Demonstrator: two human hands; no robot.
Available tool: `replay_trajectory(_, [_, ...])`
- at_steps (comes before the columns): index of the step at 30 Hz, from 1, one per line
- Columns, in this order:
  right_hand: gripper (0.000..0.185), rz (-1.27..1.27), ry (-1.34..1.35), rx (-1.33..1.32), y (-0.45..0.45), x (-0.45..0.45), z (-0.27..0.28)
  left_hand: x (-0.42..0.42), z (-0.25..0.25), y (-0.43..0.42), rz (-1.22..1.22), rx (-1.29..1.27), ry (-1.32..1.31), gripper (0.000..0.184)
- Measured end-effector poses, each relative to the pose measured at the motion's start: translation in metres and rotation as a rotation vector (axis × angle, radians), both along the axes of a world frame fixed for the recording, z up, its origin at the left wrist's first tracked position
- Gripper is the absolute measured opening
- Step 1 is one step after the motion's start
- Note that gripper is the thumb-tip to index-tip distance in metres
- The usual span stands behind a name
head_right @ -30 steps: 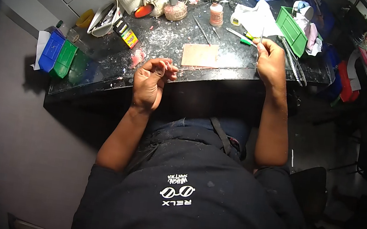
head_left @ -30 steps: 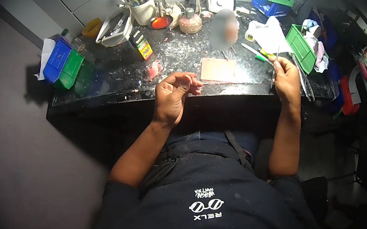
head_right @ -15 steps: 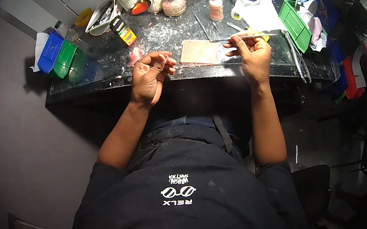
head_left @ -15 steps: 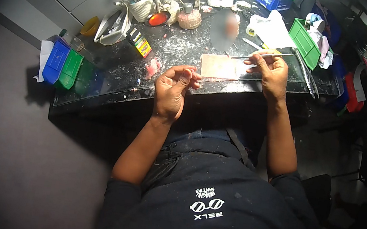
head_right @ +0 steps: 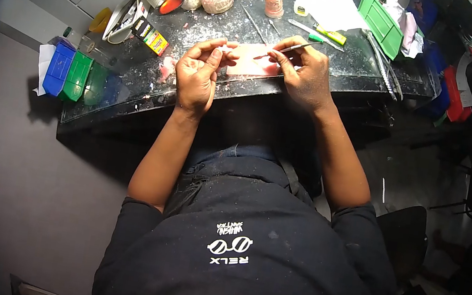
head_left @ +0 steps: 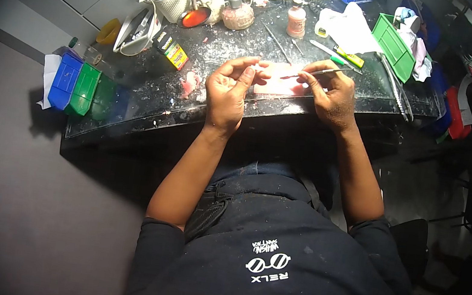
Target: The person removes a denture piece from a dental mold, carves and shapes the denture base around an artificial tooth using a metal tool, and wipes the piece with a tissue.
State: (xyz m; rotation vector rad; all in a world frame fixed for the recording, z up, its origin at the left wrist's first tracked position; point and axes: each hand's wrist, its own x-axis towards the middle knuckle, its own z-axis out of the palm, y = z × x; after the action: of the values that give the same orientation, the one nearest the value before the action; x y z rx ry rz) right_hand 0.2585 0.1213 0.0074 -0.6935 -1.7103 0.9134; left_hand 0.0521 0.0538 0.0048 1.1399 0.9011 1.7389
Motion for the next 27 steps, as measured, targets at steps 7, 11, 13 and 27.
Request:
replay_trajectory(7, [0.004, -0.027, -0.076, 0.101, 0.001, 0.001, 0.002, -0.001, -0.006, -0.001, -0.004, 0.073, -0.038, 0.020])
replay_trajectory(11, [0.004, -0.022, -0.049, 0.033, -0.002, 0.001, 0.002, -0.001, -0.007, -0.002, -0.004, 0.091, -0.053, 0.020])
replay_trajectory(13, [0.004, -0.017, -0.043, 0.040, -0.001, 0.001, 0.001, -0.001, -0.005, -0.003, -0.009, 0.092, -0.051, 0.020])
replay_trajectory(27, [0.013, 0.001, 0.229, 0.354, -0.065, 0.001, 0.053, 0.016, 0.021, -0.059, -0.039, 0.085, -0.006, 0.021])
